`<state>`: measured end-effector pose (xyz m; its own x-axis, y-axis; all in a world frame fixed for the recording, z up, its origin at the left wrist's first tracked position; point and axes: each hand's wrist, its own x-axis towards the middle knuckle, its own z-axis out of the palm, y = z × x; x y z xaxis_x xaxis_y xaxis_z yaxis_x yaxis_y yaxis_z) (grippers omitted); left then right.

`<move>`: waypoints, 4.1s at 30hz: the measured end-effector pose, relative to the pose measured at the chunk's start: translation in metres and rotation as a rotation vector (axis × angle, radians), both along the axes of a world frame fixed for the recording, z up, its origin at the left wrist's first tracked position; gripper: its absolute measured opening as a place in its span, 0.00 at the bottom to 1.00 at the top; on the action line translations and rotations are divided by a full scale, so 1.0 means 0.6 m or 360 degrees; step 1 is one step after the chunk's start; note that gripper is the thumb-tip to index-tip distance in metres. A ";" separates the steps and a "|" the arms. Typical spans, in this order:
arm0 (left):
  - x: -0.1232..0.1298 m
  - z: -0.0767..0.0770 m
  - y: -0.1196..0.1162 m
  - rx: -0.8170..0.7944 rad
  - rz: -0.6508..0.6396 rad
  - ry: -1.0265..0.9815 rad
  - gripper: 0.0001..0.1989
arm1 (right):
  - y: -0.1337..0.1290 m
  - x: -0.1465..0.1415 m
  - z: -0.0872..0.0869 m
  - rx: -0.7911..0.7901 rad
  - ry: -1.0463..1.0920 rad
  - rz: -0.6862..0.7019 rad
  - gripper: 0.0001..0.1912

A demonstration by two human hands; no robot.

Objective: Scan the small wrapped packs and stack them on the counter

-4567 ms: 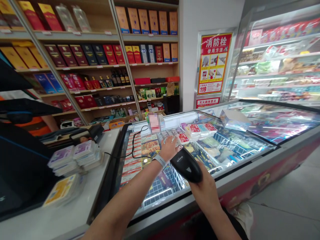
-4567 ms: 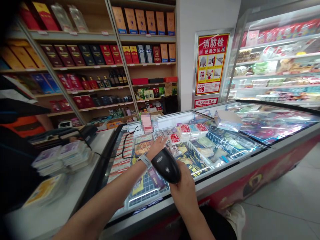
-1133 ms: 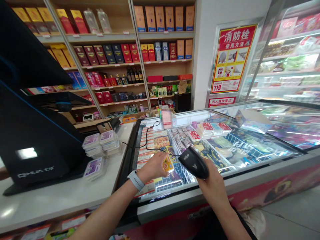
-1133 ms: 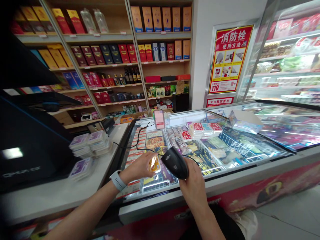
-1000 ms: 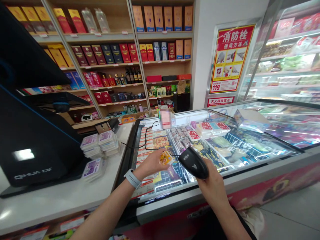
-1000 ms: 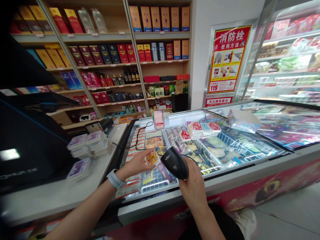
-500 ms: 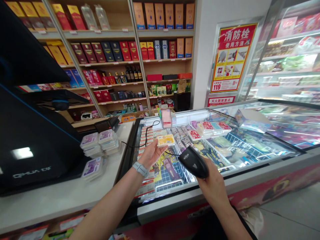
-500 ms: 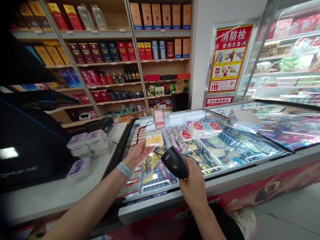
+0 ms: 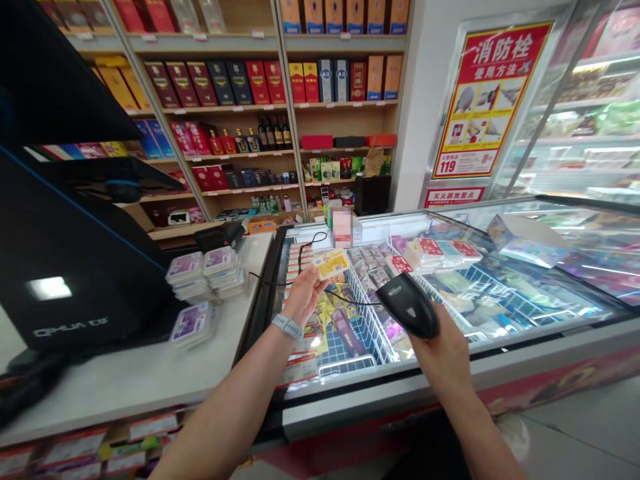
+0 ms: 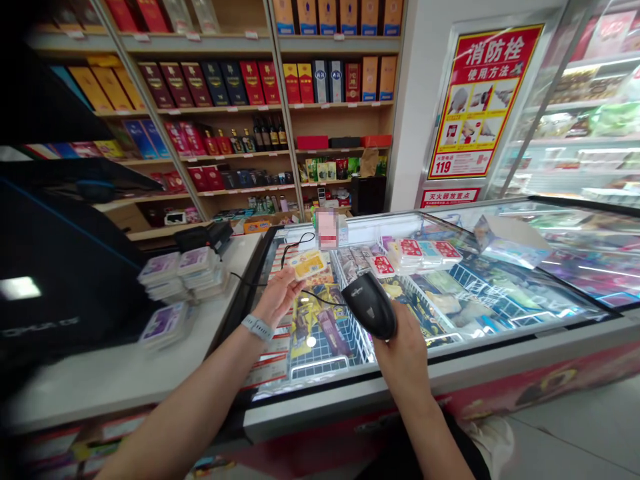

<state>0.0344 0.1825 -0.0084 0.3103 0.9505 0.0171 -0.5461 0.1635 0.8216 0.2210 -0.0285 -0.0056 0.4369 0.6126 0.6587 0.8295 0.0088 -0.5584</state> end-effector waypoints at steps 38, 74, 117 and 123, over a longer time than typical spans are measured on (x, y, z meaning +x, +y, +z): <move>0.001 -0.012 0.000 0.0363 0.0340 0.0193 0.13 | 0.029 -0.028 -0.008 -0.0208 -0.0160 0.0204 0.19; 0.000 -0.019 0.004 0.0409 0.0371 0.0278 0.11 | 0.029 -0.034 0.003 -0.0286 -0.0087 0.0152 0.17; -0.001 -0.019 0.004 0.0370 0.0367 0.0227 0.16 | 0.034 -0.032 -0.002 -0.0294 -0.0051 0.0176 0.15; 0.000 -0.018 0.002 0.0375 0.0343 0.0226 0.16 | 0.033 -0.031 -0.004 -0.0242 -0.0034 0.0191 0.18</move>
<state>0.0341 0.1835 -0.0190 0.1179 0.9695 0.2148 -0.4251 -0.1462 0.8933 0.2024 -0.0090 -0.0083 0.3415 0.7527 0.5629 0.8393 0.0254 -0.5431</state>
